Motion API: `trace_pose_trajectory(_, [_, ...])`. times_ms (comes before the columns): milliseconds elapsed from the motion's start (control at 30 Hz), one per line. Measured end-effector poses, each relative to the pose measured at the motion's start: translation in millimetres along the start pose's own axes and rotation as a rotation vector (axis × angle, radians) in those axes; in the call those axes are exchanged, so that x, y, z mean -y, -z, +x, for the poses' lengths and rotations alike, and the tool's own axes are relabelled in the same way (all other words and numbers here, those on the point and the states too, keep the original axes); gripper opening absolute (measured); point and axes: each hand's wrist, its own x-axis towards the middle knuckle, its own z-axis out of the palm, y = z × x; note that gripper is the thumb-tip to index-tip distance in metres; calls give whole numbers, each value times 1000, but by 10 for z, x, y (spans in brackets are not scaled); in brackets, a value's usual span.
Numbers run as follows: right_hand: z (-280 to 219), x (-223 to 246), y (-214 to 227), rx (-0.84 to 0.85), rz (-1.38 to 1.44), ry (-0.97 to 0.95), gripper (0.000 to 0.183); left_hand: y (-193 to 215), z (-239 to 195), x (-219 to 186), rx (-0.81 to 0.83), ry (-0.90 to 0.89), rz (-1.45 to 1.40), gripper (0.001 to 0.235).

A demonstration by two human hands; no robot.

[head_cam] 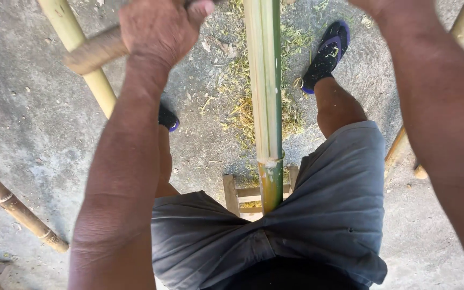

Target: Scraping the outer layer of a bamboo pole using a machete while seated on a stand.

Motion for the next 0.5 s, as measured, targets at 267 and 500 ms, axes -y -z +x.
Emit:
trace_pose_trajectory(267, [-504, -63, -115, -193, -131, 129, 51, 203, -761, -383, 354, 104, -140, 74])
trace_pose_trajectory(500, [-1299, -6, -450, -188, -160, 207, 58, 260, -1493, -691, 464, 103, -224, 71])
